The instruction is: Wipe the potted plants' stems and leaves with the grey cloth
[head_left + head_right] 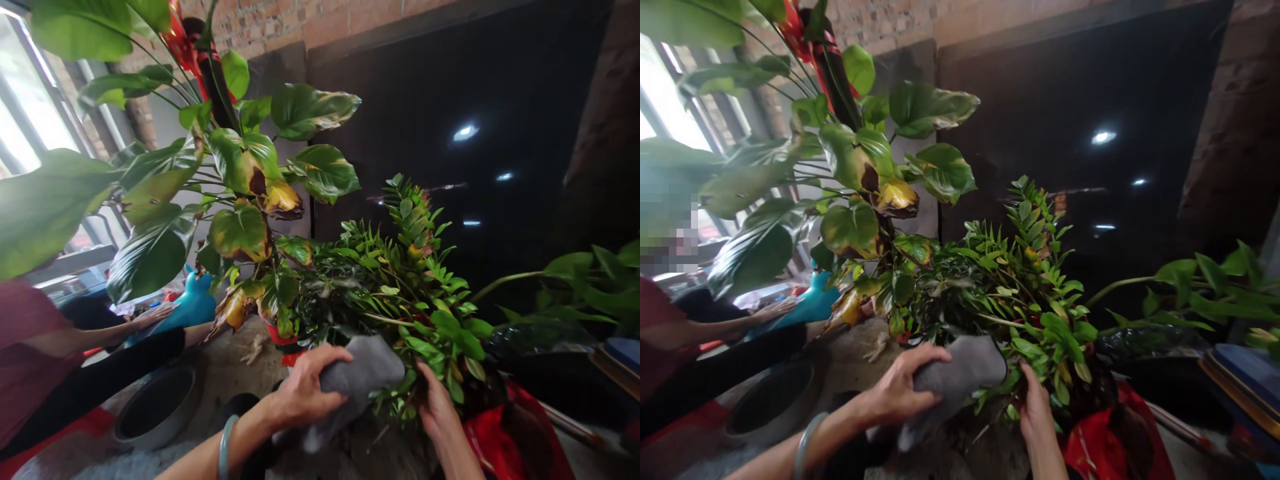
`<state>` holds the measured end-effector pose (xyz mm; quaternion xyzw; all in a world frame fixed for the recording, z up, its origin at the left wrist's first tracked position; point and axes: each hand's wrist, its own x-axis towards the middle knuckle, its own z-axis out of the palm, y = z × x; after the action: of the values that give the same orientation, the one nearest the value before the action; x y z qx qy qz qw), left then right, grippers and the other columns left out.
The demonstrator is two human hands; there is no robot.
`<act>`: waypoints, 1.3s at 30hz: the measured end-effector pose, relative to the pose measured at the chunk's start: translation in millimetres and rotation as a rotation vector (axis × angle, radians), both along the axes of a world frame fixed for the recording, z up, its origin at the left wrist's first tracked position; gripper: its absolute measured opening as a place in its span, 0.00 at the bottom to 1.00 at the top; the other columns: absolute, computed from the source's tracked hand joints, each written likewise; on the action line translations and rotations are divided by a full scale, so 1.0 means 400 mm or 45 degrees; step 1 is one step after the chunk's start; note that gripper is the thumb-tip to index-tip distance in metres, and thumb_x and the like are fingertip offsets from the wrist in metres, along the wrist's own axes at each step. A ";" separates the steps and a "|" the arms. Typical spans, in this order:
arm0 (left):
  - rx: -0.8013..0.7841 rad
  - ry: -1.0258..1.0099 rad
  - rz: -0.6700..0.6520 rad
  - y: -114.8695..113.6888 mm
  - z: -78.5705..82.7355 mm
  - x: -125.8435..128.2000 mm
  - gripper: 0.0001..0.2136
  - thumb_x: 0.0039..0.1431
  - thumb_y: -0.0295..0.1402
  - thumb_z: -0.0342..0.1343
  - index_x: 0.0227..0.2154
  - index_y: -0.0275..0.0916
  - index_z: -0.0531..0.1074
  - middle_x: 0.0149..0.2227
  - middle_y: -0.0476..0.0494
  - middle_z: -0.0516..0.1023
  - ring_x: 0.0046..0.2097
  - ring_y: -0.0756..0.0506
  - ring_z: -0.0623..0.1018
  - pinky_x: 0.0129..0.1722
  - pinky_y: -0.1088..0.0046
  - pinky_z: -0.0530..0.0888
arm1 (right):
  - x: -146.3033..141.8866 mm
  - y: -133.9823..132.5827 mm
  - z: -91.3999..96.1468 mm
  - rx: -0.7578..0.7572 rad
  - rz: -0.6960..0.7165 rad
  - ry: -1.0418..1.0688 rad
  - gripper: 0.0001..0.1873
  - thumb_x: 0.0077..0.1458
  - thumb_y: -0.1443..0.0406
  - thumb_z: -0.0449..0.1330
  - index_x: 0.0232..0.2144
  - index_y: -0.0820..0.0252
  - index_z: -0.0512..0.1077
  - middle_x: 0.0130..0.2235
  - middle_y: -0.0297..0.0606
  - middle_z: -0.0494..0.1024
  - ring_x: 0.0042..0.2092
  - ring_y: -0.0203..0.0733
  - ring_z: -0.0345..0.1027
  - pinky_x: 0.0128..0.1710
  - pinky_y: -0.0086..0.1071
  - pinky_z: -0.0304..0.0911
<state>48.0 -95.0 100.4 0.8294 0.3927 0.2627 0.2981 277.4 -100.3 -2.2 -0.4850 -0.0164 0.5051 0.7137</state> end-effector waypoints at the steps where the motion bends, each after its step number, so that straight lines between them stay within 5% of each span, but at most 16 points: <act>1: 0.051 -0.103 0.081 0.009 0.025 0.008 0.22 0.39 0.26 0.57 0.43 0.41 0.71 0.43 0.46 0.77 0.45 0.42 0.74 0.47 0.68 0.69 | 0.000 0.001 0.001 0.007 -0.001 0.001 0.18 0.27 0.61 0.67 0.27 0.56 0.74 0.24 0.29 0.79 0.25 0.41 0.70 0.20 0.30 0.58; 5: 0.212 -0.441 0.356 0.061 0.073 0.049 0.21 0.43 0.31 0.57 0.44 0.41 0.69 0.47 0.45 0.75 0.49 0.42 0.73 0.51 0.66 0.67 | -0.004 0.006 0.005 0.007 0.006 0.012 0.18 0.27 0.60 0.67 0.27 0.57 0.74 0.23 0.29 0.79 0.22 0.41 0.68 0.19 0.31 0.58; 11: -0.105 0.052 0.136 0.049 -0.036 0.028 0.24 0.35 0.25 0.59 0.42 0.42 0.72 0.46 0.45 0.77 0.47 0.41 0.74 0.49 0.66 0.69 | -0.007 0.004 0.015 0.008 -0.016 0.039 0.18 0.26 0.62 0.68 0.27 0.56 0.73 0.22 0.29 0.79 0.24 0.42 0.71 0.24 0.33 0.64; 13: -0.172 0.174 0.054 0.026 -0.043 0.006 0.24 0.35 0.25 0.59 0.42 0.44 0.73 0.46 0.46 0.77 0.47 0.40 0.75 0.49 0.66 0.69 | -0.007 0.000 0.020 0.005 -0.011 0.046 0.19 0.24 0.62 0.68 0.27 0.56 0.73 0.22 0.29 0.79 0.22 0.41 0.70 0.23 0.33 0.64; 16: -0.130 0.036 0.058 0.010 0.011 -0.006 0.24 0.36 0.26 0.59 0.42 0.43 0.73 0.46 0.47 0.77 0.47 0.42 0.74 0.49 0.67 0.69 | -0.006 -0.001 0.027 0.004 0.000 0.054 0.19 0.23 0.62 0.68 0.26 0.56 0.73 0.20 0.27 0.78 0.20 0.40 0.68 0.19 0.31 0.62; 21: 0.143 -0.429 0.319 0.054 0.101 0.027 0.22 0.41 0.30 0.59 0.44 0.41 0.71 0.47 0.46 0.75 0.50 0.42 0.73 0.52 0.67 0.67 | -0.012 0.003 0.039 -0.011 -0.015 0.051 0.19 0.22 0.62 0.66 0.25 0.55 0.72 0.19 0.26 0.77 0.20 0.39 0.68 0.17 0.29 0.59; 25: 0.063 -0.346 0.351 0.063 0.038 0.032 0.22 0.39 0.28 0.58 0.43 0.40 0.71 0.45 0.46 0.76 0.47 0.42 0.74 0.50 0.67 0.68 | -0.018 0.002 0.042 -0.058 -0.037 0.034 0.16 0.23 0.63 0.66 0.23 0.56 0.71 0.17 0.28 0.76 0.19 0.40 0.67 0.15 0.30 0.57; 29: -0.177 0.038 0.117 0.018 -0.019 0.006 0.24 0.34 0.24 0.59 0.41 0.43 0.73 0.45 0.49 0.77 0.47 0.41 0.74 0.50 0.67 0.68 | -0.019 -0.002 0.034 -0.074 -0.048 -0.001 0.16 0.22 0.63 0.67 0.21 0.59 0.72 0.17 0.31 0.76 0.19 0.40 0.67 0.16 0.30 0.57; 32: -0.164 -0.009 0.048 0.010 0.016 0.005 0.24 0.35 0.25 0.60 0.42 0.43 0.74 0.46 0.48 0.77 0.48 0.41 0.74 0.50 0.68 0.67 | -0.018 -0.001 0.026 -0.083 -0.051 -0.033 0.17 0.21 0.63 0.68 0.21 0.59 0.72 0.18 0.31 0.76 0.20 0.40 0.67 0.17 0.30 0.58; 36: 0.024 -0.439 0.248 0.067 0.090 0.066 0.22 0.40 0.29 0.59 0.43 0.40 0.72 0.44 0.47 0.76 0.45 0.43 0.74 0.47 0.70 0.69 | -0.019 0.004 0.023 -0.089 -0.026 -0.062 0.19 0.19 0.61 0.69 0.22 0.59 0.72 0.17 0.32 0.76 0.22 0.42 0.68 0.19 0.31 0.59; 39: 0.088 -0.619 0.291 0.104 0.095 0.131 0.22 0.41 0.31 0.59 0.43 0.38 0.70 0.44 0.46 0.75 0.44 0.43 0.74 0.46 0.70 0.69 | -0.021 0.007 0.024 -0.066 0.005 -0.087 0.21 0.19 0.59 0.70 0.22 0.60 0.72 0.18 0.33 0.76 0.23 0.44 0.69 0.21 0.33 0.60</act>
<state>100.4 -53.4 138.2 0.7018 0.3917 0.4993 0.3236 269.1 -97.7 7.2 -0.5204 -0.0287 0.4899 0.6988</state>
